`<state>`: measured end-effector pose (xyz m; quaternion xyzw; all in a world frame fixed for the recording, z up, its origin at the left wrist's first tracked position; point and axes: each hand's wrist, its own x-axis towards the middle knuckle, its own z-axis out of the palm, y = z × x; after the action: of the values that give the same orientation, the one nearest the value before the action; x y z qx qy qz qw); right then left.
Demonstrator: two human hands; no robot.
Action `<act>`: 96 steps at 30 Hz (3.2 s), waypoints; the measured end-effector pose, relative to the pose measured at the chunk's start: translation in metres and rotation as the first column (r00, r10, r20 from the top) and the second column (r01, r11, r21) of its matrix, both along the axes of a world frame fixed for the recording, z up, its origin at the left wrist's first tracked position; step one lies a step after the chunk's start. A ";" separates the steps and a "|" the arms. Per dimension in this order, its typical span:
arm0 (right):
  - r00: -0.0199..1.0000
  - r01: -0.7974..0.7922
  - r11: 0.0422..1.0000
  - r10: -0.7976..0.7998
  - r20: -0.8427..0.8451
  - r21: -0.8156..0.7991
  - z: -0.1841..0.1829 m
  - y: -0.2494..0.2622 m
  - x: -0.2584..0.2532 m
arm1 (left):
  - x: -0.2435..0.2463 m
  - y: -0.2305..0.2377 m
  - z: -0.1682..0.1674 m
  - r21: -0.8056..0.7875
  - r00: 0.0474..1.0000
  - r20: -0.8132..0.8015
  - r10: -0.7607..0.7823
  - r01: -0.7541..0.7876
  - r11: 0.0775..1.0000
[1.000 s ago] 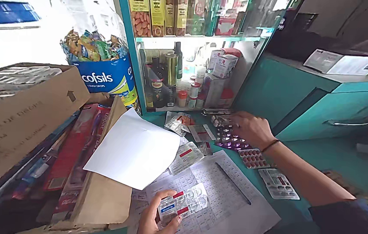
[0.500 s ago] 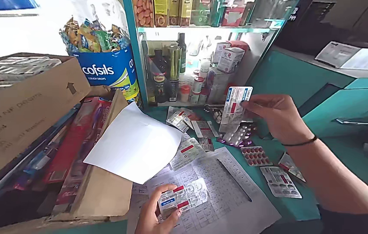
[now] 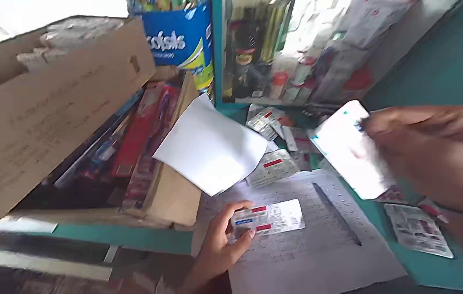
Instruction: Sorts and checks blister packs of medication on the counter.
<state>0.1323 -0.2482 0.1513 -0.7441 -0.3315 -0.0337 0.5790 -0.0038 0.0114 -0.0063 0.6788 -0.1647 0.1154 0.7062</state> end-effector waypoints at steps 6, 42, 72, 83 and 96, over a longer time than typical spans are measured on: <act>0.910 -0.090 0.991 0.041 -0.413 -0.100 -0.003 0.021 -0.028 | 0.003 0.002 0.005 0.016 0.999 -0.024 -0.029 0.029 0.999; 0.702 0.256 0.787 0.248 0.668 -0.561 -0.094 0.060 -0.074 | 0.008 -0.010 -0.005 0.334 0.875 0.389 0.289 -0.427 0.840; 0.281 0.662 -0.291 -0.759 0.588 -0.691 -0.111 -0.327 -0.100 | 0.011 -0.018 0.020 0.717 0.901 0.341 0.268 -0.433 0.546; 0.644 0.681 0.516 -0.084 0.761 -0.520 -0.110 -0.073 0.037 | 0.019 -0.011 0.011 0.262 0.991 0.078 0.105 -0.122 0.957; 0.900 0.436 0.856 -0.409 -0.152 0.279 -0.061 -0.014 -0.040 | 0.016 -0.010 0.000 0.212 0.989 0.048 0.143 -0.150 0.966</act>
<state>0.0923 -0.2621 0.0902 -0.7003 -0.1251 -0.1784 0.6798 0.0118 0.0013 -0.0066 0.7596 -0.1371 0.1596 0.6153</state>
